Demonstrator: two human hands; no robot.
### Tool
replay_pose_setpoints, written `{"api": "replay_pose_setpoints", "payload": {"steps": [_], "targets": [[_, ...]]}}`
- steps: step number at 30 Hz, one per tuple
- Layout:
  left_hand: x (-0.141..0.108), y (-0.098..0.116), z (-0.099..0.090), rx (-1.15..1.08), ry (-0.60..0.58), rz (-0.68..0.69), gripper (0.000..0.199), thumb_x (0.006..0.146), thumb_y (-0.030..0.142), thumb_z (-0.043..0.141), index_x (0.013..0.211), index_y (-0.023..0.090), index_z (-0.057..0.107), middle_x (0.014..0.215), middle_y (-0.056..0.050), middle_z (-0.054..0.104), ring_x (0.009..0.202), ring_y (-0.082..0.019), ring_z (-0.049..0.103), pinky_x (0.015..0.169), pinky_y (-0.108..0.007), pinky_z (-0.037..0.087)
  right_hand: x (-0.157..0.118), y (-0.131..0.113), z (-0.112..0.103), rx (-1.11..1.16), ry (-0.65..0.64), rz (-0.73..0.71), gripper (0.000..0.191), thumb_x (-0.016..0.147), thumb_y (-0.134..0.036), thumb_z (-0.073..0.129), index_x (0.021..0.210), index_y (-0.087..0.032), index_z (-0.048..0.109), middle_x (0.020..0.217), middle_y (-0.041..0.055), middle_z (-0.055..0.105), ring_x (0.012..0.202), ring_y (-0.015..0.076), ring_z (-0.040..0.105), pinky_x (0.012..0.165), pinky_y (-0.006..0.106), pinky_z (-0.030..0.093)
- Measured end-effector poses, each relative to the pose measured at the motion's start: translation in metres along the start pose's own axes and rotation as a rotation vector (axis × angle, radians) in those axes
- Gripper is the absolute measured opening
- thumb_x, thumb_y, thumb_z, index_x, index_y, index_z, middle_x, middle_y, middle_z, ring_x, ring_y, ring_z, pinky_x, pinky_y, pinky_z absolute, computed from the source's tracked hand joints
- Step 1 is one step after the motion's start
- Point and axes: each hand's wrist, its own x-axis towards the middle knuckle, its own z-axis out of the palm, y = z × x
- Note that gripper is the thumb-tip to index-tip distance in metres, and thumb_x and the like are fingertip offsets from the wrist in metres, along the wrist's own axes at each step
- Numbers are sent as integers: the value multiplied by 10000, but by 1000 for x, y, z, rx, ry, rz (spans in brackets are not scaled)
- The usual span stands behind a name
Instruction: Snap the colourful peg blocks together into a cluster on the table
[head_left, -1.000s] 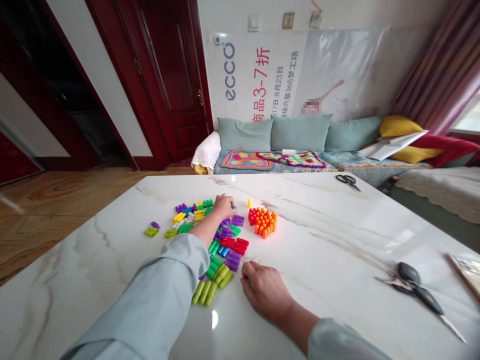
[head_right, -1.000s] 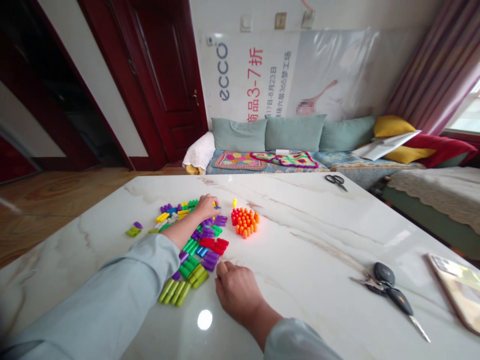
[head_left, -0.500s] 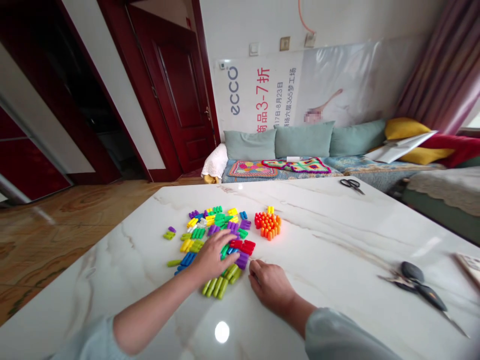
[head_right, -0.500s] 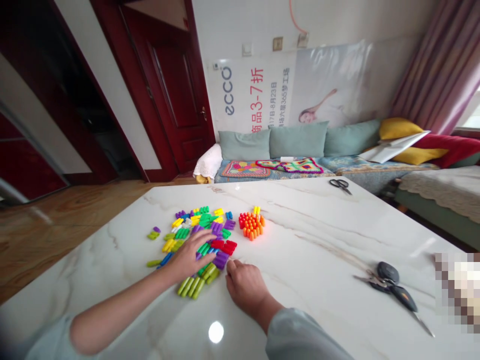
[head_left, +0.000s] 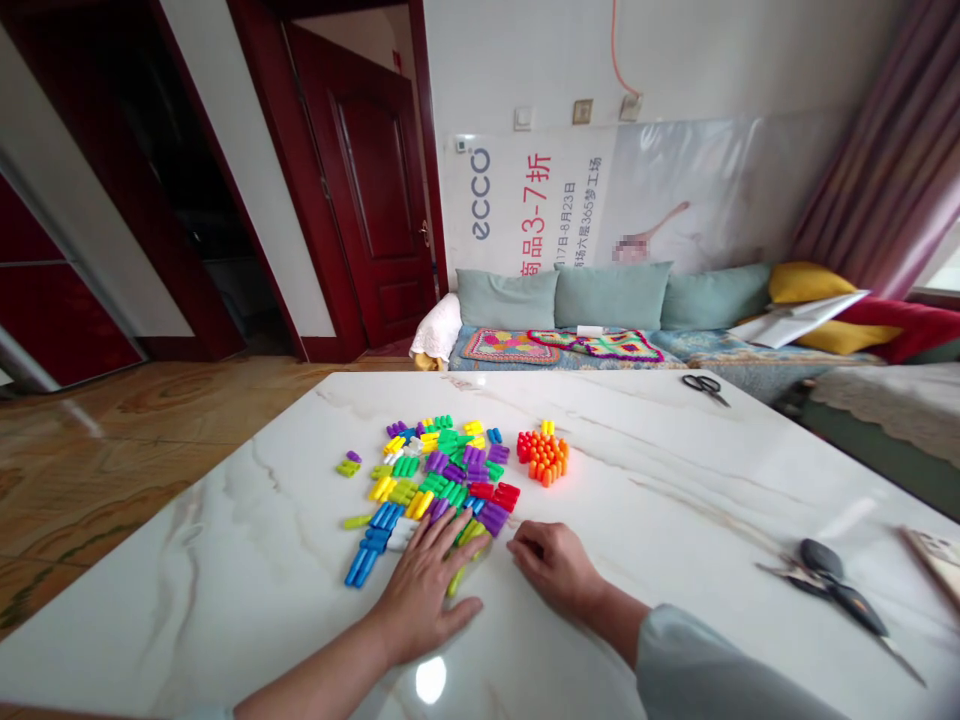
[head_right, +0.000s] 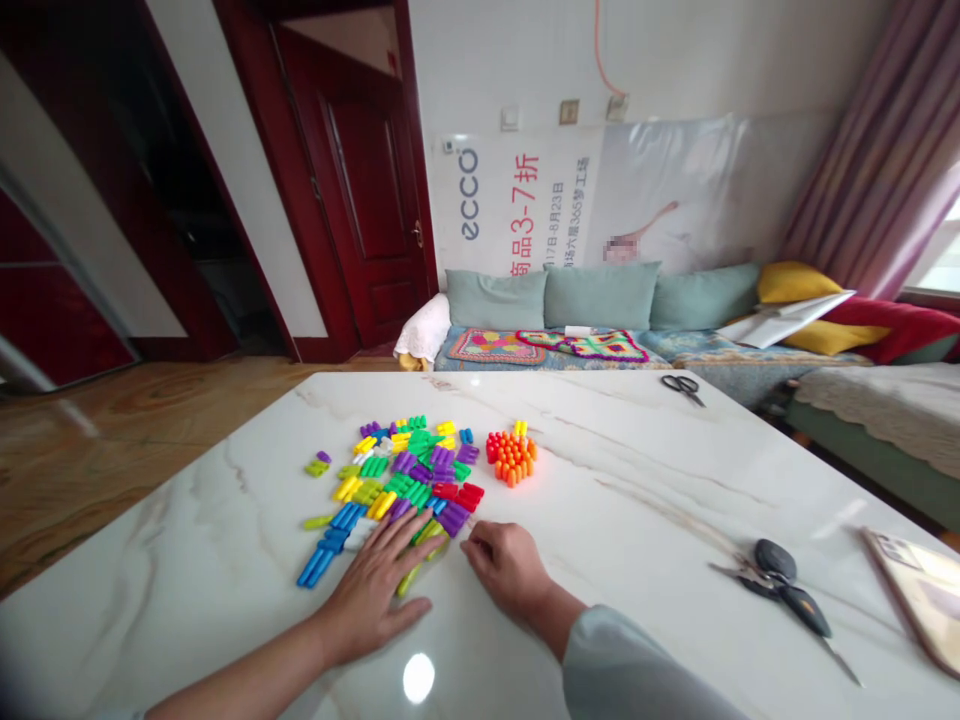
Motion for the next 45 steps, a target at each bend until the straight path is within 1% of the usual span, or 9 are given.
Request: {"api": "replay_pose_setpoints", "payload": {"steps": [3,6,9,13,19,24,33,38,45], "targets": [[-3,0,1,-29,-3,-3,772,783,532,607,1454,412,243,1558,15,186,1407,-333,208,1147,-578,143,26,23,-35,2,186,112,387,933,-426,359,746,-190,602,649,10,596,586,122,506,583,233,378],[-3,1,0,-49,-10,-7,776,777,525,613,1452,407,250,1558,11,189,1411,-330,197,1149,-580,131,70,60,-75,-172,324,268,303,914,-328,390,1002,-192,646,876,51,658,725,151,581,652,250,412],[-2,2,-1,-56,-17,-23,783,771,516,619,1452,409,247,1561,15,171,1417,-328,180,1152,-583,114,111,99,-99,-420,47,283,489,814,-113,432,1259,-262,569,1199,91,586,813,162,617,654,260,425],[-2,1,-2,-61,-37,-30,789,769,513,618,1452,422,234,1562,20,162,1418,-323,182,1152,-588,115,139,135,-102,-595,-261,82,753,707,33,443,1360,-340,466,1490,76,336,1072,216,585,801,310,449],[-2,0,-1,-54,-56,-39,773,784,510,607,1454,414,233,1565,19,156,1422,-308,170,1157,-568,110,149,157,-94,-549,-308,4,588,802,-13,462,1307,-308,531,1292,89,543,1104,204,559,869,307,401],[-2,1,-1,-54,-39,-45,737,794,493,599,1444,416,261,1562,16,173,1416,-314,189,1153,-563,117,125,160,-97,-627,-245,209,311,885,-245,496,1182,-209,579,1123,119,584,924,209,608,695,286,402],[-2,-1,3,-23,15,-14,735,801,460,607,1447,402,263,1555,7,210,1413,-293,203,1156,-544,118,49,120,-120,-570,-297,692,249,832,-341,504,898,-150,650,963,166,661,933,301,631,673,353,412],[-3,-1,6,28,57,4,713,817,392,601,1448,383,270,1544,-4,247,1406,-286,224,1146,-540,153,26,65,-102,-423,-278,690,197,746,-307,578,665,-138,637,719,130,673,727,251,662,634,317,424],[-3,4,3,73,51,-10,669,840,426,567,1444,376,285,1536,-21,269,1404,-280,233,1138,-547,175,25,-4,-57,26,-148,567,321,894,-382,384,780,-158,585,748,58,700,547,101,616,514,201,418]]}}
